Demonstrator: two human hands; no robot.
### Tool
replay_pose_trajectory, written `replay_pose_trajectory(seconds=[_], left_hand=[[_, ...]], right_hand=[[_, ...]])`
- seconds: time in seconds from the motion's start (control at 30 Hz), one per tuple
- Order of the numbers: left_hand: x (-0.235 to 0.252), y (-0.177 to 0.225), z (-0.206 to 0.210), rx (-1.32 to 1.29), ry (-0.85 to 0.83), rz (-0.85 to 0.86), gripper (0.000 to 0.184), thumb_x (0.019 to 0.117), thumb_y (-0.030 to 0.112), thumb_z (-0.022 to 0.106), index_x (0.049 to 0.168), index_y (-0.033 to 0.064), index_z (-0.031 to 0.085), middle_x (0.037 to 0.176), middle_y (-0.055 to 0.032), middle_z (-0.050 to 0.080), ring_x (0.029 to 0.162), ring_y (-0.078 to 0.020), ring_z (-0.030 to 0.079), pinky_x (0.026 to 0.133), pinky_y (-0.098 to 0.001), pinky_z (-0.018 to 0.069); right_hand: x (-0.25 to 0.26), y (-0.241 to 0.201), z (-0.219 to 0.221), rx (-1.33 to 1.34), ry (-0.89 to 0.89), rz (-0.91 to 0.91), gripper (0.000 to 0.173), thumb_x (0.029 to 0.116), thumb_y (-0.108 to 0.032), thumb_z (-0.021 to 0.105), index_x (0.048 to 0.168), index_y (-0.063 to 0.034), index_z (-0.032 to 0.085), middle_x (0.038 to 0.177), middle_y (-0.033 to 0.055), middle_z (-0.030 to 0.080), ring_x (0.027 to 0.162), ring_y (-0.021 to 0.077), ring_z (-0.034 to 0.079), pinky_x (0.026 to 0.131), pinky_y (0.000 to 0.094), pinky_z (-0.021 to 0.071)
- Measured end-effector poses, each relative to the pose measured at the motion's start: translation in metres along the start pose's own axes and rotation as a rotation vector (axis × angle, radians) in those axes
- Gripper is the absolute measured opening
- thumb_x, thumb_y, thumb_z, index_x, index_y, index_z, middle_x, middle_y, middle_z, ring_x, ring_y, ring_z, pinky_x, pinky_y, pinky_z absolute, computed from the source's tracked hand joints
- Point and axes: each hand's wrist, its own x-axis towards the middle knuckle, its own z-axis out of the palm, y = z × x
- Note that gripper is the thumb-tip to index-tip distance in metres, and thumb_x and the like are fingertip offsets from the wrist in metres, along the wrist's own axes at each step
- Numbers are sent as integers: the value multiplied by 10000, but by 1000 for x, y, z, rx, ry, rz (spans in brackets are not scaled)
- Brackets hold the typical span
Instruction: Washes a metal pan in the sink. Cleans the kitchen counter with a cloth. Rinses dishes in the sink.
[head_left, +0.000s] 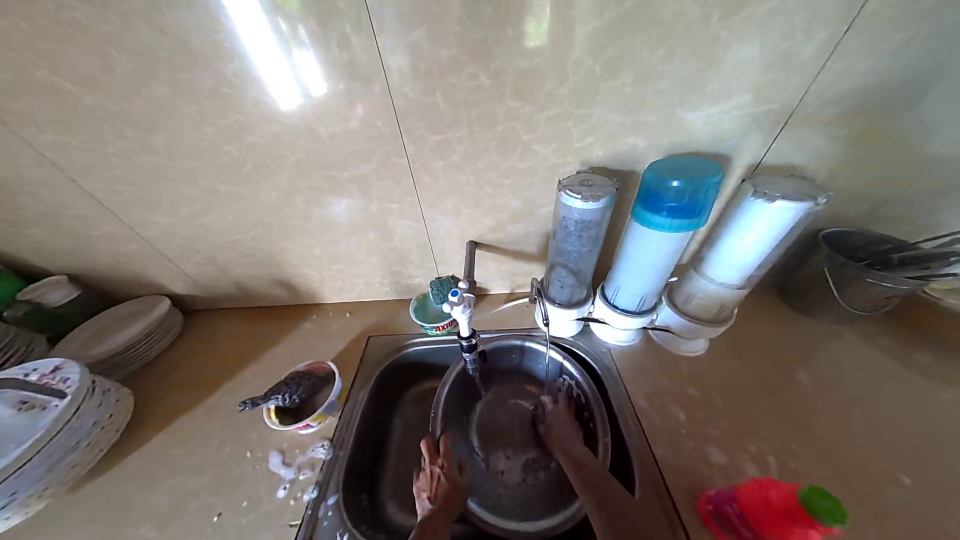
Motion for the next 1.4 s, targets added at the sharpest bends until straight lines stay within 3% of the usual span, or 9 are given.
replay_pose_trajectory(seconds=[0.17,0.3,0.47,0.53,0.7,0.87,1.07,1.3,1.4], left_hand=[[2,-6,15,22,253,150,541,958,289,644,1456,96,559,1625,-264,302,1466,-466,340,1146,-605,298],[11,-11,36,-159,717,634,331,873,182,632,1124,1,750,1376,-305,590,1205,-542,588,960,-674,452],[22,27,16,-1173,3,277,495,1074,174,493,1521,1,368,1352,-212,571,1140,-266,626,936,-431,544],[40,39,3,-1272,-74,150,262,1078,182,510,1236,-16,579,918,-107,639,772,-159,633,703,-337,556],[66,47,-35,-1230,47,148,253,1114,139,399,1073,-59,549,807,-77,602,699,-122,637,690,-275,574],[69,48,-24,-1069,-240,202,383,1085,217,498,1409,16,465,1096,-148,628,879,-183,614,757,-354,526],[71,52,-18,-1125,-122,219,262,905,-50,695,1141,-57,581,936,-126,617,754,-153,603,662,-309,533],[87,44,-26,-844,248,251,270,974,115,686,1120,-95,601,946,-192,635,852,-235,623,810,-395,524],[81,35,-27,-323,75,332,420,1013,244,640,1309,-51,598,1369,-271,583,1231,-398,610,1053,-520,478]], right_hand=[[0,6,32,784,53,93,469,991,-138,671,1380,70,514,1364,294,575,1264,381,576,1078,482,446],[-6,-14,54,1528,-22,-64,348,1085,-182,469,1342,41,539,1084,150,667,885,161,642,787,325,542],[-27,-33,49,1723,-186,-221,465,1017,3,505,1461,-31,371,1189,149,606,966,195,631,847,381,551],[-32,-39,47,1804,-144,-203,413,999,53,518,1392,-19,414,1146,134,616,942,185,636,826,365,558],[-19,-37,45,1781,41,86,516,1050,-120,554,1518,-28,355,1363,239,539,1115,291,590,927,428,508],[-31,-45,36,1634,-136,-135,422,1073,-97,479,1478,-4,400,1315,210,568,1058,256,645,892,411,560],[-17,-42,36,1622,192,78,188,1058,-131,545,1149,34,539,976,148,577,826,199,575,731,362,512],[-14,-27,22,1709,597,185,292,1102,-202,455,1242,51,490,967,157,558,764,189,590,677,343,534],[-14,-15,20,1317,803,132,404,1020,-115,606,1326,117,481,1197,281,590,1064,314,603,935,424,507]])
